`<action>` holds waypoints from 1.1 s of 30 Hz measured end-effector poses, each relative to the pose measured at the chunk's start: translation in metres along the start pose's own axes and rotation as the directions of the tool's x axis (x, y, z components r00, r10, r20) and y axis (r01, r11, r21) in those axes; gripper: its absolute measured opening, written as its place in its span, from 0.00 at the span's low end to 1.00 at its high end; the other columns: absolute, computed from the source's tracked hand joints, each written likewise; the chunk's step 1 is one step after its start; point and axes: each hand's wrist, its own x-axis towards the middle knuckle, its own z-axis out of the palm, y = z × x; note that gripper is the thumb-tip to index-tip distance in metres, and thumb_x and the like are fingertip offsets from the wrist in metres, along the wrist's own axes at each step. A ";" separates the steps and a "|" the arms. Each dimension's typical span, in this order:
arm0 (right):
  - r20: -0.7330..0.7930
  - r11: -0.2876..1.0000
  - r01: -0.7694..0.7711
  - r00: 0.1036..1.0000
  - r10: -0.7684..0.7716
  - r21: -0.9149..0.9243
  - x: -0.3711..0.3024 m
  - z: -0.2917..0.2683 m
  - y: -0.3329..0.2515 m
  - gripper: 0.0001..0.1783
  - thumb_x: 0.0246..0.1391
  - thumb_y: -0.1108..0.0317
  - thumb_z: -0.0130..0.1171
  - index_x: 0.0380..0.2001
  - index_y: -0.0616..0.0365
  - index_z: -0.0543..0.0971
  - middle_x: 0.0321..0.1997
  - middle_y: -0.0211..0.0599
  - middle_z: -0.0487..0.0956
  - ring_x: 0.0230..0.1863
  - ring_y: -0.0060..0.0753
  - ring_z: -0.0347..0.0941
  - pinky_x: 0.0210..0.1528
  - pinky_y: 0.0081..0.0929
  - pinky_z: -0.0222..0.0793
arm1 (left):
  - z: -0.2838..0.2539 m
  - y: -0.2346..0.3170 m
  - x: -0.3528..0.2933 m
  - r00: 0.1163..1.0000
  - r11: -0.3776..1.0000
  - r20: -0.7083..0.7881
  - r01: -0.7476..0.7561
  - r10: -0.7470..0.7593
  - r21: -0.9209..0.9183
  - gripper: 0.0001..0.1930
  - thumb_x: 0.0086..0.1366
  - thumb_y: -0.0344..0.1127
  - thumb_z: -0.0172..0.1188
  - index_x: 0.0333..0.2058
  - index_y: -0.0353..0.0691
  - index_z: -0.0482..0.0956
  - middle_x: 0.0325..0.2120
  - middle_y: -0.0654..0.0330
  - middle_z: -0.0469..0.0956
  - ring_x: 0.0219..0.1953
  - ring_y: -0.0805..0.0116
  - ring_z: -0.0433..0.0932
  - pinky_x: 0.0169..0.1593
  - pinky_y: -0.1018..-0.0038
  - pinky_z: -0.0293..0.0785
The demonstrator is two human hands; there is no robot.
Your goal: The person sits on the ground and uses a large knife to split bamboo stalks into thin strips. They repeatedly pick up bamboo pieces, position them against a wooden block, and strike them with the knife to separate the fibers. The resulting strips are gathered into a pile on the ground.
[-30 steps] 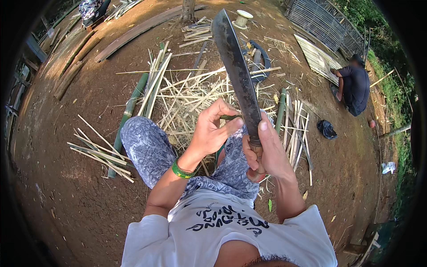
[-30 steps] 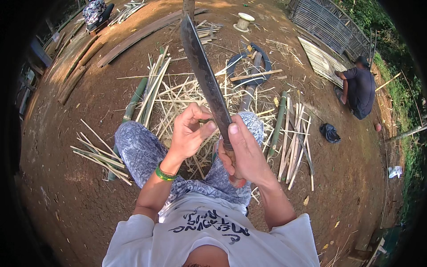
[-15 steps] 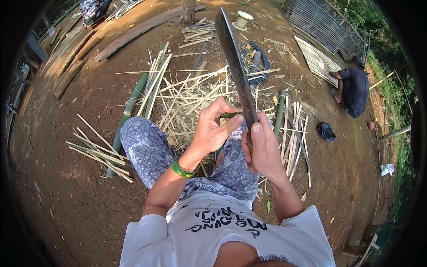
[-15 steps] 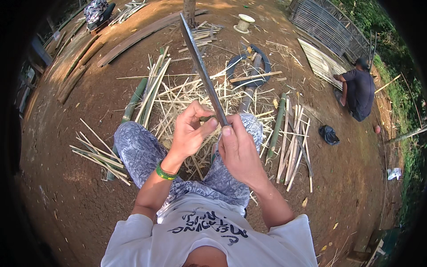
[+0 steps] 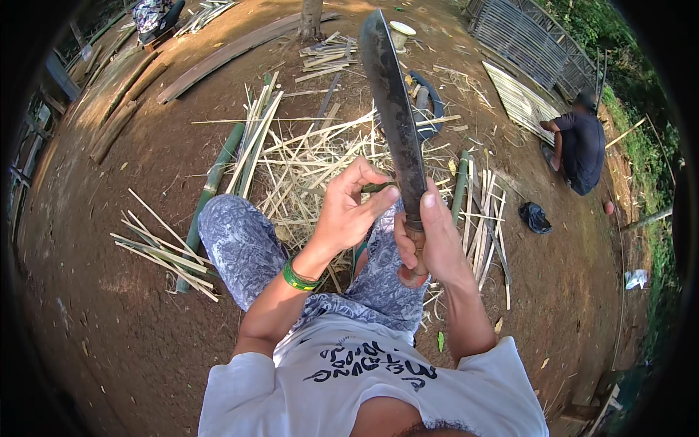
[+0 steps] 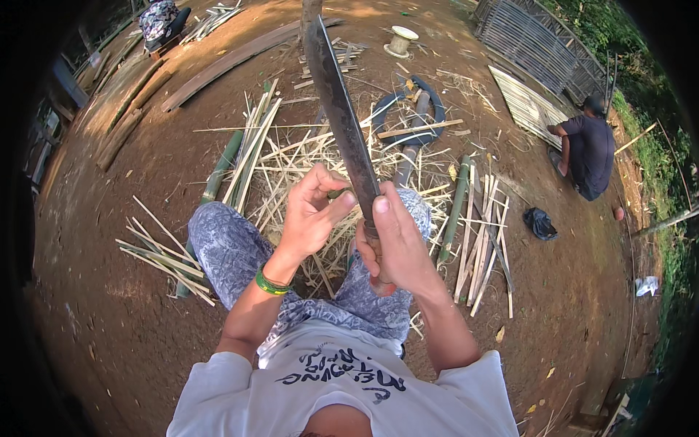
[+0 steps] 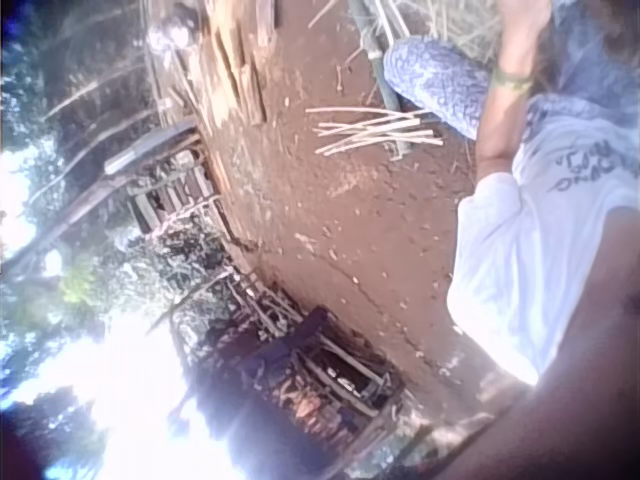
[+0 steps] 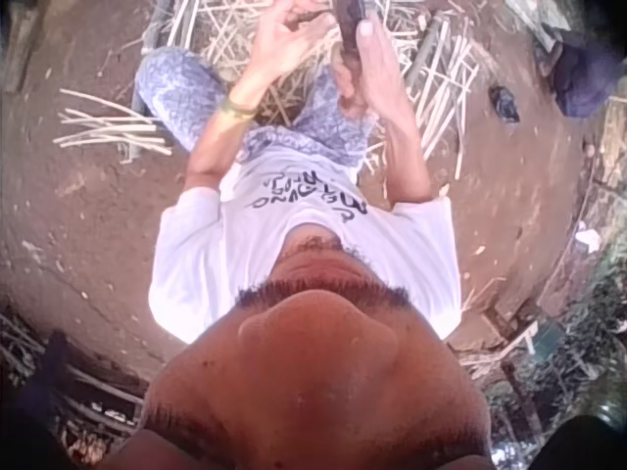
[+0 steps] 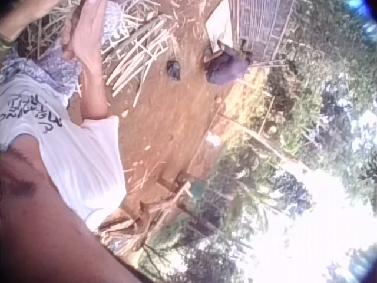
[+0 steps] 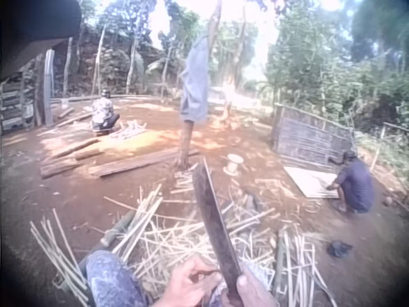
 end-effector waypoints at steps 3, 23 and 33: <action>0.048 0.998 -0.037 0.998 0.040 -0.048 0.000 -0.008 -0.004 0.23 0.73 0.47 0.29 0.48 0.56 0.64 0.12 0.26 0.63 0.11 0.17 0.58 0.14 0.17 0.54 | 0.001 0.001 -0.003 0.998 0.998 -0.010 0.065 -0.065 -0.013 0.07 0.63 0.26 0.66 0.34 0.35 0.75 0.31 0.65 0.73 0.37 0.81 0.71 0.43 0.79 0.67; 0.011 0.985 0.078 0.997 -0.078 -0.156 0.005 -0.002 -0.003 0.23 0.73 0.47 0.30 0.49 0.55 0.64 0.15 0.28 0.65 0.11 0.17 0.59 0.14 0.16 0.56 | -0.002 -0.003 0.003 1.000 0.999 -0.004 0.016 -0.015 0.035 0.08 0.65 0.28 0.65 0.35 0.36 0.73 0.32 0.65 0.76 0.37 0.82 0.73 0.43 0.80 0.69; 0.099 0.996 -0.025 0.995 0.017 0.080 0.014 -0.007 -0.012 0.21 0.73 0.50 0.31 0.46 0.58 0.64 0.14 0.25 0.65 0.10 0.17 0.58 0.13 0.18 0.54 | -0.003 0.007 0.006 1.000 1.000 -0.022 0.021 -0.020 0.012 0.07 0.65 0.25 0.64 0.35 0.36 0.72 0.31 0.65 0.75 0.36 0.83 0.73 0.41 0.83 0.68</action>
